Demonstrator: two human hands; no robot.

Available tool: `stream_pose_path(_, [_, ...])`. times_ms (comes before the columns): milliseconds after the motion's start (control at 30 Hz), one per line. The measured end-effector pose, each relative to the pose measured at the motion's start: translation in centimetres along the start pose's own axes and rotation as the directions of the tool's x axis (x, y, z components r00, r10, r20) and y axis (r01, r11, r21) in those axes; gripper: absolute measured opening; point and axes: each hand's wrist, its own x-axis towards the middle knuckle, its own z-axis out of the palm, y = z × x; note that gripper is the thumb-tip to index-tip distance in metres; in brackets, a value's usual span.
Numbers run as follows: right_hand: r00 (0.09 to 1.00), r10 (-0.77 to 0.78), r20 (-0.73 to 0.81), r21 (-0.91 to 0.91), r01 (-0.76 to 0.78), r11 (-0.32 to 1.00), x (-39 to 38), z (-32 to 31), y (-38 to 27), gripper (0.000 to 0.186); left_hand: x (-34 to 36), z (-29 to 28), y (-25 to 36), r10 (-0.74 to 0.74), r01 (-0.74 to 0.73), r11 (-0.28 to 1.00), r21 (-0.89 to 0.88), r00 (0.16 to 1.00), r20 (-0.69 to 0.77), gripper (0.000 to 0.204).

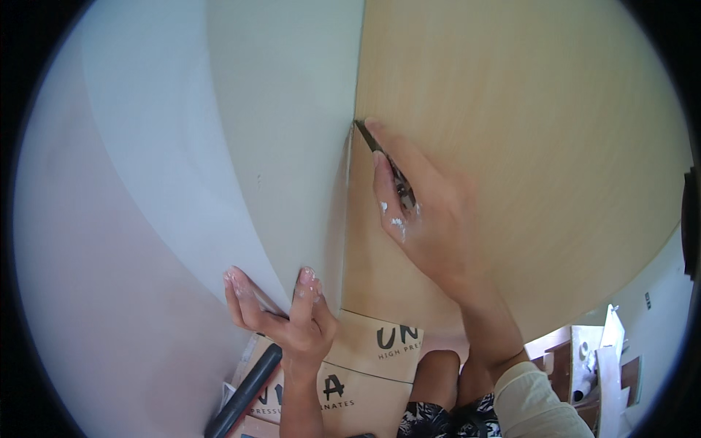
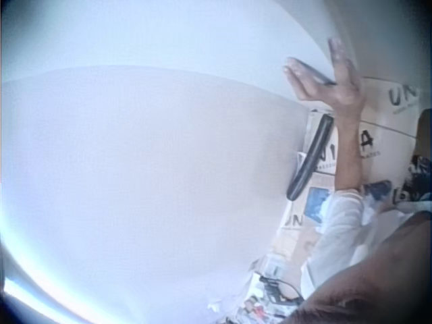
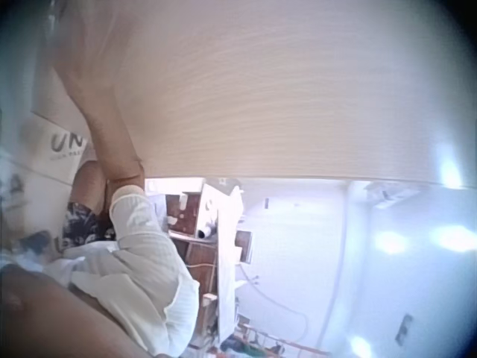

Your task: The person uses a utility knife to trim the edges of a light-colored laminate sheet applied to a wall. They carefully cut along the corner and the edge of a wooden trim piece, removing excess material to fit the surface.

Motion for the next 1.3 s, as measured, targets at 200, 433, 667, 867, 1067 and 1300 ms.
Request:
stream_pose_path(200, [0.939,-0.095,0.330,-0.188,0.164,0.968,2.6,-3.1,-1.1,0.034,-0.8,0.0,0.0,-0.061,0.059,0.997,-0.045,0.998,-0.030,0.039])
stream_pose_path(433, [0.832,-0.286,0.476,-0.117,0.382,0.917,5.9,-4.3,0.2,0.032,-0.6,0.5,-0.1,-0.055,0.054,0.998,-0.022,0.998,-0.024,0.042])
stream_pose_path(667, [0.784,-0.271,0.559,-0.045,0.355,0.934,8.7,-4.8,1.3,0.028,-0.8,0.9,-0.1,-0.059,0.059,0.998,0.001,0.998,-0.023,0.042])
stream_pose_path(867, [0.726,-0.159,0.669,-0.065,0.270,0.961,10.2,-5.5,0.8,0.025,-0.8,0.8,-0.1,-0.055,0.055,0.998,0.002,0.998,-0.036,0.041])
stream_pose_path(1067, [0.558,-0.101,0.824,-0.017,0.203,0.979,13.3,-5.8,-2.5,0.023,-0.7,0.7,-0.1,-0.052,0.052,0.999,0.013,0.998,-0.025,0.040])
stream_pose_path(1300, [0.435,-0.060,0.899,-0.087,0.309,0.947,14.4,-7.8,-3.5,0.020,-0.6,0.7,0.0,-0.058,0.058,0.998,0.020,0.998,-0.020,0.039])
